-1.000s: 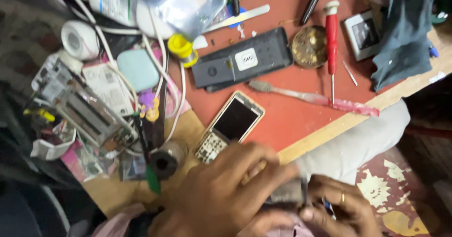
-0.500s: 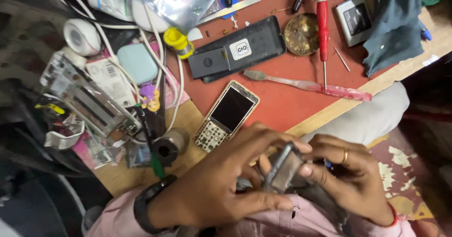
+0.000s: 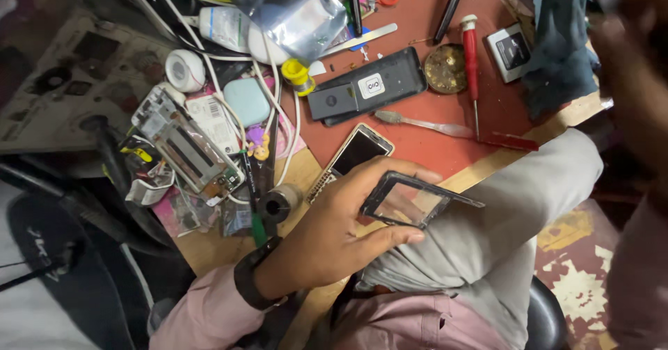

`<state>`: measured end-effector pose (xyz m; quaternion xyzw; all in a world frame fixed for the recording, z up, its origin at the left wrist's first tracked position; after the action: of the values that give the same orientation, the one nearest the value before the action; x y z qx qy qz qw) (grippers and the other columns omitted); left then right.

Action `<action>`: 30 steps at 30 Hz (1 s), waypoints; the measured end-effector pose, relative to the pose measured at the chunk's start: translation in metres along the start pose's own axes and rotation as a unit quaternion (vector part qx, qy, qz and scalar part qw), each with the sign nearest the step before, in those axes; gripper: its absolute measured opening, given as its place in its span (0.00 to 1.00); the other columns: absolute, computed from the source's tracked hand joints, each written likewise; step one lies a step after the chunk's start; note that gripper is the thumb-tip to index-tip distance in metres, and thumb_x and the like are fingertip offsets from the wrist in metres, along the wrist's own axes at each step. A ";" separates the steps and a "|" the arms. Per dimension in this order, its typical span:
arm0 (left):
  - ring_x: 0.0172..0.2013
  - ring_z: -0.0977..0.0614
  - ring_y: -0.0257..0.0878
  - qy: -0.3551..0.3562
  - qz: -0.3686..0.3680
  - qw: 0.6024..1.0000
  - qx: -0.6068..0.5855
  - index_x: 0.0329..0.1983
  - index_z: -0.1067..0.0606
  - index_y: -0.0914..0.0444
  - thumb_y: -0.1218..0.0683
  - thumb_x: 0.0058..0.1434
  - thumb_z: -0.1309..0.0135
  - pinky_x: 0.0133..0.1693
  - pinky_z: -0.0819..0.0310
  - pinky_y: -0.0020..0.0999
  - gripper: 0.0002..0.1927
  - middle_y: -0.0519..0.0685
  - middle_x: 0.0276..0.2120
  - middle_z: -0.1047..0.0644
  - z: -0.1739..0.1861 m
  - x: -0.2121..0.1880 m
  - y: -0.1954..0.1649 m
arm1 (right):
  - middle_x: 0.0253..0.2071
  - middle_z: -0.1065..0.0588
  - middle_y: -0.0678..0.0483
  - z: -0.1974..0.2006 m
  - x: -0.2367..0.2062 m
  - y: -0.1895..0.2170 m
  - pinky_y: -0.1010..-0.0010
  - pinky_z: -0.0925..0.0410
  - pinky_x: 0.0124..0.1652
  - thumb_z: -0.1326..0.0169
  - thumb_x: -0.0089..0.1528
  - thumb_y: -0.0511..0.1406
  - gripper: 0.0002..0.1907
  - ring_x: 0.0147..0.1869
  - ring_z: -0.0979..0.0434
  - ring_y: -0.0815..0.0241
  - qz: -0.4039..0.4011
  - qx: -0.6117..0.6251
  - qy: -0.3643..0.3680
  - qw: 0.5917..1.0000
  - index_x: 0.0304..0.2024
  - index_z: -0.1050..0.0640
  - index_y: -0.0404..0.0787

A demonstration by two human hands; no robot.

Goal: The person cleans the edges of a mobile phone screen with a blue plastic tool, then uses a small metal pick to pry and remove the screen bezel. The person continues to peel off the bezel by hand and inspects the separated frame.

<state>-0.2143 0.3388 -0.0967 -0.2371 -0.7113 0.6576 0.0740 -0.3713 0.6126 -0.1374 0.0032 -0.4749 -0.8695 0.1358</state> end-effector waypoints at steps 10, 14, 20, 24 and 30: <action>0.48 0.16 0.31 -0.015 0.041 0.998 -0.053 0.63 0.31 0.66 0.61 0.69 0.48 0.47 0.18 0.25 0.20 0.49 0.46 0.20 -0.009 0.001 0.006 | 0.43 0.27 0.49 0.008 0.035 -0.028 0.74 0.32 0.44 0.50 0.74 0.32 0.07 0.44 0.27 0.62 0.037 -0.079 -0.028 0.996 0.50 0.27 0.32; 0.49 0.16 0.33 -0.016 -0.019 0.999 -0.034 0.64 0.31 0.67 0.62 0.72 0.48 0.52 0.18 0.27 0.18 0.50 0.48 0.20 -0.008 0.001 0.003 | 0.43 0.25 0.48 -0.004 -0.019 0.045 0.75 0.30 0.45 0.46 0.70 0.29 0.06 0.44 0.24 0.61 0.020 0.021 -0.093 0.995 0.48 0.26 0.31; 0.47 0.15 0.32 -0.026 0.004 0.999 -0.027 0.64 0.30 0.67 0.60 0.72 0.49 0.51 0.18 0.28 0.18 0.49 0.47 0.19 -0.011 0.003 0.011 | 0.42 0.23 0.46 -0.032 -0.115 0.088 0.76 0.28 0.46 0.39 0.64 0.25 0.09 0.44 0.21 0.60 0.011 0.128 -0.086 0.988 0.45 0.24 0.30; 0.44 0.15 0.32 -0.021 -0.017 1.000 0.000 0.63 0.29 0.67 0.59 0.73 0.48 0.49 0.18 0.27 0.17 0.49 0.44 0.18 -0.015 0.005 0.008 | 0.43 0.22 0.44 -0.041 -0.123 0.100 0.74 0.29 0.45 0.35 0.56 0.24 0.14 0.45 0.20 0.57 0.018 0.105 -0.035 0.994 0.44 0.21 0.29; 0.46 0.15 0.32 -0.017 -0.011 1.000 -0.010 0.62 0.29 0.68 0.58 0.73 0.48 0.47 0.16 0.27 0.16 0.51 0.48 0.20 -0.022 0.004 0.012 | 0.41 0.22 0.40 -0.050 -0.115 0.119 0.73 0.28 0.42 0.36 0.54 0.22 0.15 0.43 0.18 0.54 0.101 0.057 -0.015 0.993 0.43 0.21 0.26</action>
<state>-0.2054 0.3608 -0.1061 -0.2190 -0.7216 0.6534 0.0666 -0.2259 0.5378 -0.0806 -0.0501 -0.5236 -0.8227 0.2158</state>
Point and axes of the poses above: each hand's wrist, its own x-axis towards the middle knuckle, its own z-axis out of the back of the hand, y = z × x, the point moved 6 cm from there along x, towards the middle knuckle
